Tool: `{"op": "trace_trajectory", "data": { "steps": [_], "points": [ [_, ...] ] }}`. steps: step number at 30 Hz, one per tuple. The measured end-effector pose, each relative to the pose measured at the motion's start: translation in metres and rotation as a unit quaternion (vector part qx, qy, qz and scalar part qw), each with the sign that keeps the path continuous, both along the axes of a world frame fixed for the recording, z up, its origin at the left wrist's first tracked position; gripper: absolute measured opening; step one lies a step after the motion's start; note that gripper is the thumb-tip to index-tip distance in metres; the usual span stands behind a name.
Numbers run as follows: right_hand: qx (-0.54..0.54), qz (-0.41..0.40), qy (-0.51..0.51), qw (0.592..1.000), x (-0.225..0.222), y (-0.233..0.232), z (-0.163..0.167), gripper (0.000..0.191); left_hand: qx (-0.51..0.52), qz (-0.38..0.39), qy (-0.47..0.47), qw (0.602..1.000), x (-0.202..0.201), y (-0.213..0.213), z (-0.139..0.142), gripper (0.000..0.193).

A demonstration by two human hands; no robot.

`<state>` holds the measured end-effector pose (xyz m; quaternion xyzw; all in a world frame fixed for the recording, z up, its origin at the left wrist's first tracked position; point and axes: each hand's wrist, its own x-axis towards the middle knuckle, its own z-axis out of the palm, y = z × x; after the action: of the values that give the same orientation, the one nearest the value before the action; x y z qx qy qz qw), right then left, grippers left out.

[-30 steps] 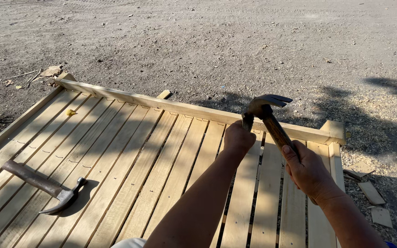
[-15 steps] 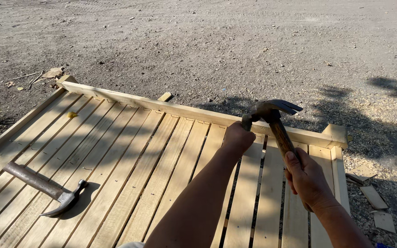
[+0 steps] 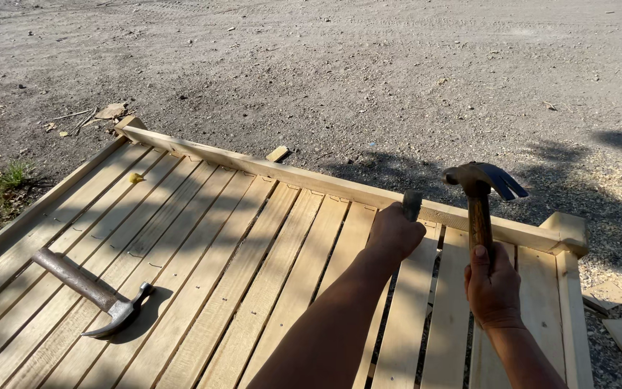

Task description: The person uses a hammer to drive nails into a wooden frame laid on the ground. They repeatedly pick nails from a red container and hammer them into the frame's edge, securing the slats to the border.

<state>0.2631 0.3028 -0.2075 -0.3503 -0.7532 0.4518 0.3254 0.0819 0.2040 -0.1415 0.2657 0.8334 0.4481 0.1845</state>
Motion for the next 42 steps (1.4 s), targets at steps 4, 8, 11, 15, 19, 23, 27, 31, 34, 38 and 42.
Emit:
{"op": "trace_trajectory", "data": {
  "steps": [4, 8, 11, 15, 19, 23, 27, 31, 34, 38, 42],
  "points": [
    [-0.021, 0.005, -0.218, 0.976, -0.016, 0.000, -0.041, 0.053, -0.011, -0.006, 0.026, 1.000, 0.004, 0.001, 0.006, 0.040],
    [-0.111, 0.013, -0.226, 0.968, -0.012, 0.006, -0.034, 0.053, -0.024, -0.007, 0.035, 0.999, 0.005, 0.003, 0.003, 0.044],
    [-0.093, 0.019, -0.084, 0.992, -0.005, 0.008, -0.027, 0.048, -0.012, -0.002, 0.032, 0.999, 0.004, 0.005, -0.004, 0.039],
    [0.007, -0.008, 0.001, 1.000, -0.007, 0.005, -0.049, 0.052, -0.017, -0.006, 0.044, 0.999, 0.004, 0.007, -0.011, 0.040],
    [0.109, 0.020, -0.232, 0.966, -0.025, 0.015, -0.070, 0.053, -0.004, -0.001, 0.035, 0.999, 0.003, 0.007, -0.010, 0.041],
    [0.015, 0.017, -0.204, 0.979, -0.025, 0.020, -0.062, 0.050, -0.012, -0.008, 0.039, 0.999, 0.004, 0.006, -0.008, 0.038],
    [0.042, -0.013, -0.096, 0.994, -0.012, 0.004, -0.048, 0.056, -0.022, -0.012, 0.050, 0.998, 0.006, 0.006, -0.005, 0.040],
    [0.014, -0.022, -0.241, 0.970, -0.019, 0.005, -0.046, 0.057, -0.012, -0.014, 0.046, 0.999, 0.008, 0.006, -0.002, 0.044],
    [-0.066, -0.003, -0.349, 0.935, -0.021, 0.025, -0.044, 0.056, -0.012, -0.018, 0.046, 0.999, 0.007, 0.007, -0.001, 0.043],
    [0.067, 0.007, -0.256, 0.964, -0.003, 0.032, -0.051, 0.053, -0.024, -0.015, 0.050, 0.998, 0.007, 0.008, -0.007, 0.045],
    [0.066, -0.035, -0.151, 0.986, 0.001, 0.019, -0.072, 0.055, 0.001, -0.004, 0.043, 0.999, 0.007, 0.008, -0.008, 0.043]
  ]
}}
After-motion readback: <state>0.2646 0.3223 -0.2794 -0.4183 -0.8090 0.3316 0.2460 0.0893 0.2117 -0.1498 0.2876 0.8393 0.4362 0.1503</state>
